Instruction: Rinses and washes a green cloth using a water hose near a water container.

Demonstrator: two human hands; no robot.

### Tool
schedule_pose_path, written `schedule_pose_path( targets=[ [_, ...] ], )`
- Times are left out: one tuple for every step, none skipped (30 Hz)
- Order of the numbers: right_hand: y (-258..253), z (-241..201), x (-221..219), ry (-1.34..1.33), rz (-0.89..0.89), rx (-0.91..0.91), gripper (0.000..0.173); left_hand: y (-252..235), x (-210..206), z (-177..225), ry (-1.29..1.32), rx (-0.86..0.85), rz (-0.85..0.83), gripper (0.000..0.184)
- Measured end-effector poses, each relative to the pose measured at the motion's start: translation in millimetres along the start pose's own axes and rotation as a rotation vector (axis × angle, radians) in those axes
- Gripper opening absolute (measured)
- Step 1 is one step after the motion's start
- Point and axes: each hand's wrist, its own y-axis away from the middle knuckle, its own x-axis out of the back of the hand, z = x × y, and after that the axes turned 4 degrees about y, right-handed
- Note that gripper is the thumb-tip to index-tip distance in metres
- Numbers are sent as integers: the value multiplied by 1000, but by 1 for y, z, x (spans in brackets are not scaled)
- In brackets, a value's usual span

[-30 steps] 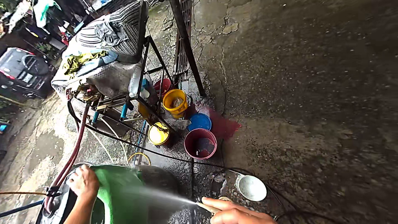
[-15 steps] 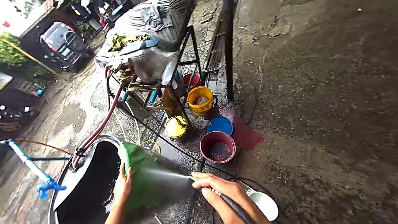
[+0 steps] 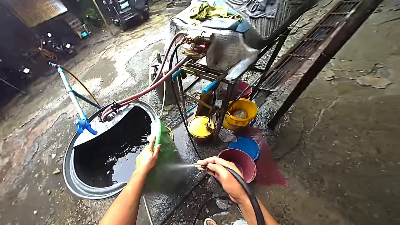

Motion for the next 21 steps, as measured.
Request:
schedule_pose_path(
  targets=[
    [1,-2,-9,59,-36,8,34,0,0,-1,5,-2,4,58],
    [5,-1,-19,113,-66,33,33,0,0,-1,5,-6,9,58],
    [13,0,-30,159,-89,69,33,2,1,1,5,-9,11,58],
    [24,3,-41,179,-117,118,33,5,1,2,4,-6,13,59],
    [37,6,-52,194,-162,162,33,6,1,2,3,-3,17,59],
    [51,8,-62,214,-215,189,33,5,1,2,3,-3,19,59],
    [64,11,-70,238,-249,209,32,3,1,1,10,-4,14,60],
    [76,14,-74,258,-239,227,31,2,1,1,16,-4,9,61],
    [84,18,-74,282,-177,241,30,0,0,1,15,0,4,61],
    [88,21,-70,312,-77,260,30,-1,0,1,16,3,1,61],
    [87,24,-63,348,34,281,30,-1,0,2,19,2,1,61],
    [85,27,-53,386,127,290,31,0,1,3,17,3,2,61],
    [82,30,-45,415,180,279,31,2,1,3,14,6,5,60],
    [83,32,-40,422,175,244,32,3,2,4,12,9,11,60],
    [87,32,-38,402,109,205,32,4,3,4,11,14,13,59],
    [91,31,-40,366,6,161,32,4,3,5,11,17,12,59],
    [96,31,-44,339,-92,119,32,4,4,7,10,19,8,60],
    [101,33,-50,325,-144,109,32,5,4,8,7,24,6,60],
    [104,35,-54,327,-133,127,31,5,4,9,7,26,6,59],
    [104,36,-58,337,-73,162,31,4,4,10,6,29,7,60],
    [102,36,-60,352,-2,194,31,4,5,10,8,32,9,60]
  ],
)
